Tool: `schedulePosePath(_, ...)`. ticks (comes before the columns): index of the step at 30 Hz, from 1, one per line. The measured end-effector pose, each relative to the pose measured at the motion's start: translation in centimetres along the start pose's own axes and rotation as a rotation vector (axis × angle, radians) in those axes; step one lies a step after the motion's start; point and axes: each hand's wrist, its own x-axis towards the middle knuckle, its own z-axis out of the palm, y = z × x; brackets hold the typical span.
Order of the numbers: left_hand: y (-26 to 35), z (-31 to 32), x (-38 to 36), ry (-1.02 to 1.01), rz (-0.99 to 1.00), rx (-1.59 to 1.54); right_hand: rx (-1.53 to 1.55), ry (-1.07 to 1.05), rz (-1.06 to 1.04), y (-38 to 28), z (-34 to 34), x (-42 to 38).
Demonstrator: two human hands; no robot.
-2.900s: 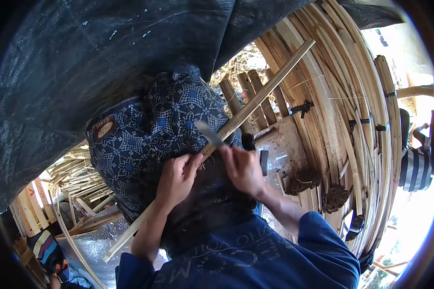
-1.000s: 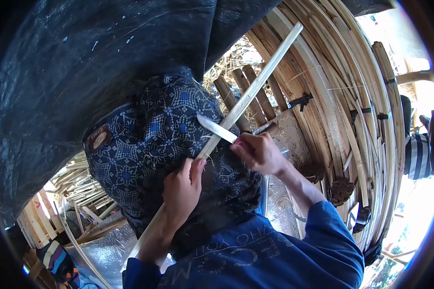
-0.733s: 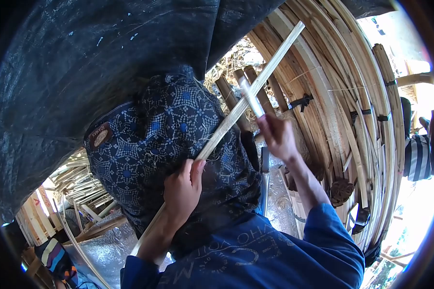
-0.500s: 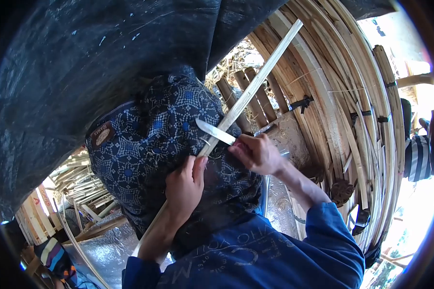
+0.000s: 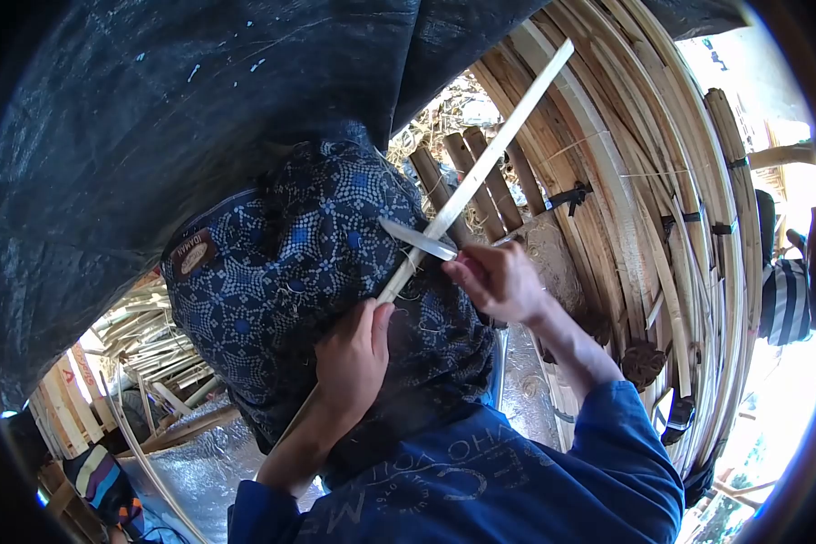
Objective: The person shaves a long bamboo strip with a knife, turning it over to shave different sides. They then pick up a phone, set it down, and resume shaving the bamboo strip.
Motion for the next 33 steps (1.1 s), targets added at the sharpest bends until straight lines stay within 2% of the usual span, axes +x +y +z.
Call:
schedulePosePath(3, -0.3, -0.2, 0.2, -0.044, -0.015, -0.004, 0.106, -0.046, -0.057, -1.4, 2.1, -1.0)
schedulePosePath(5, -0.4, -0.4, -0.4, -0.016, 0.063, 0.017, 0.036, 0.026, -0.134, -1.7, 2.7, -1.2)
schedulePosePath(9, -0.5, -1.4, -1.0, -0.069, 0.042, -0.055, 0.006, 0.347, 0.204, 0.6, -0.1, 0.0)
schedulePosePath(11, -0.1, -2.4, -0.9, -0.175, -0.044, -0.048, 0.063, 0.405, 0.288, 0.3, -1.4, 0.2)
schedulePosePath(12, 0.0, -2.3, -0.6, -0.173, -0.045, -0.047, 0.064, 0.404, 0.287, 0.4, -1.1, 0.1)
schedulePosePath(14, 0.2, -2.0, 0.5, -0.175, -0.044, -0.001, 0.458, 0.414, 0.320, 0.6, 0.1, -0.1)
schedulePosePath(15, 0.3, -1.9, 1.1, -0.171, -0.050, 0.000, 0.557, 0.340, 0.383, 0.2, 0.1, -0.3)
schedulePosePath(18, 0.8, -2.0, 2.9, -0.157, -0.040, -0.042, 0.532, 0.298, 0.360, -0.4, 1.4, -0.4)
schedulePosePath(20, 0.9, -2.5, 3.3, -0.173, -0.075, -0.188, 0.396, 0.256, 0.359, -0.4, 1.8, -0.1)
schedulePosePath(23, 0.1, -4.9, 1.9, -0.185, -0.016, -0.100, 0.353, 0.242, 0.382, 0.2, 1.9, 0.1)
schedulePosePath(24, 0.0, -5.8, 1.0, -0.248, -0.147, -0.064, 0.351, 0.248, 0.382, 0.5, 1.9, 0.2)
schedulePosePath(25, -0.2, -6.2, 0.4, -0.254, -0.151, -0.057, 0.360, 0.246, 0.385, 0.6, 1.9, 0.3)
schedulePosePath(27, -0.5, -7.1, -0.8, -0.370, -0.278, 0.017, 0.279, 0.250, 0.367, 0.3, 1.4, 0.7)
schedulePosePath(28, -1.4, -6.6, -1.5, -0.388, -0.218, -0.053, 0.226, 0.259, 0.353, 0.0, 1.3, 1.1)
schedulePosePath(31, -1.4, -4.9, -1.8, -0.334, -0.346, -0.159, 0.241, 0.231, 0.370, -1.3, 1.2, 1.7)
schedulePosePath(32, -1.1, -4.4, -1.2, -0.285, -0.271, -0.049, 0.268, 0.191, 0.364, -2.1, 1.5, 1.7)
schedulePosePath(33, -1.0, -3.7, -0.8, -0.281, -0.271, -0.051, 0.177, 0.150, 0.216, -2.3, 2.1, 1.3)
